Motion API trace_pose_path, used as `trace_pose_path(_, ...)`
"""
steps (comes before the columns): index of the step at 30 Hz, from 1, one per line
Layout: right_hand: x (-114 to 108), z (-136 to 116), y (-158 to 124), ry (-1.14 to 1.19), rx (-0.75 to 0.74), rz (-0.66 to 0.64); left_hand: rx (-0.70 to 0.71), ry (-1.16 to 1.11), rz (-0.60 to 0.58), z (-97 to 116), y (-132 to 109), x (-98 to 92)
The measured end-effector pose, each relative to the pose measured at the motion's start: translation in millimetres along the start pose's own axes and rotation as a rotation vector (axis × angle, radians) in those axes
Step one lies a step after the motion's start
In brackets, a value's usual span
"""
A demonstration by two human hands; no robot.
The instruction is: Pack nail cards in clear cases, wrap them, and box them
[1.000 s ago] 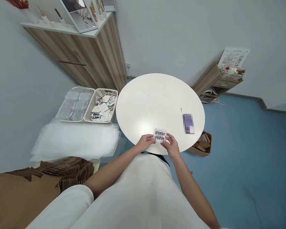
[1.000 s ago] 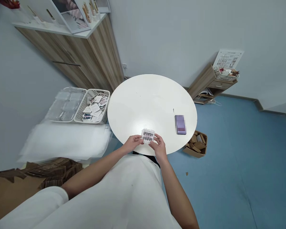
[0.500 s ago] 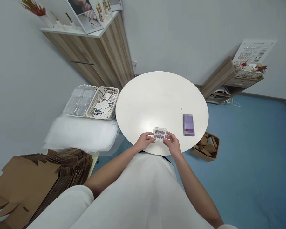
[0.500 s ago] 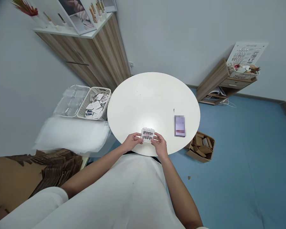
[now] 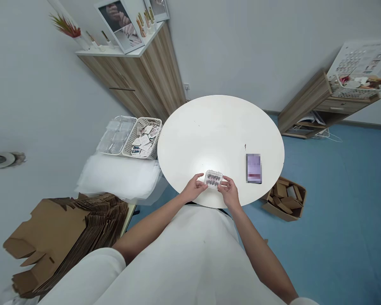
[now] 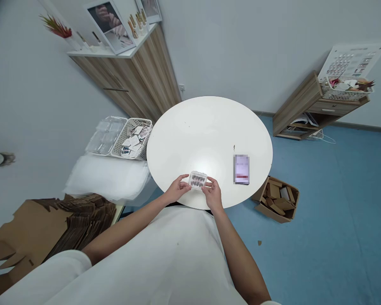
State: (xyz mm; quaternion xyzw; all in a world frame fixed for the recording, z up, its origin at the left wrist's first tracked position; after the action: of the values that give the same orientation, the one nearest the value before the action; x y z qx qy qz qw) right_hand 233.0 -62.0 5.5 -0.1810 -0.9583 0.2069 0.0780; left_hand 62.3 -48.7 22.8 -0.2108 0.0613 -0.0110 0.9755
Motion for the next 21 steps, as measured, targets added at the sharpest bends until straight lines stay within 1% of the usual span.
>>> trace_pose_path(2, -2.2, -1.8, 2.7, -0.004, 0.002, -0.012, 0.048, 0.034, -0.026, 6.0, -4.0, 3.4)
trace_pose_path(5, -3.7, -1.7, 5.7, -0.032, 0.002, -0.041, 0.12, 0.118, -0.031, 12.5, -10.9, 7.7)
trace_pose_path(9, -1.7, -3.1, 6.4, -0.042, 0.0, -0.077, 0.176, 0.193, 0.044, 16.0, -12.2, 7.8)
trace_pose_path(12, 0.6, -6.7, 6.8, -0.05, 0.018, -0.068, 0.195, 0.166, 0.113, 17.8, -5.5, 2.6)
trace_pose_path(15, 5.5, -11.9, 7.7, -0.064, 0.014, -0.07, 0.224, 0.127, 0.132, 19.4, 3.2, -3.2)
trace_pose_path(18, 13.5, -17.9, 9.1, -0.129, -0.049, -0.077, 0.264, 0.137, 0.133, 19.8, 10.4, -9.7)
trace_pose_path(21, 27.5, -24.3, 11.2, -0.24, -0.179, -0.095, 0.3, 0.156, 0.142, 19.2, 17.3, -20.1)
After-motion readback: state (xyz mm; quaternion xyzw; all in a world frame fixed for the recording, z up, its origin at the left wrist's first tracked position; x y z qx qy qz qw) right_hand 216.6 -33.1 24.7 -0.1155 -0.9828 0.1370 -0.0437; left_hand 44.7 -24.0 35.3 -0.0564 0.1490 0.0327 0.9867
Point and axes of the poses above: each hand's wrist, its own y-axis towards the middle knuckle, its own x-axis out of the palm, z = x × y, the point moved 5 cm from there along y, towards the middle knuckle, and after that the axes turned 14 degrees about z, right-handed, at the moved point
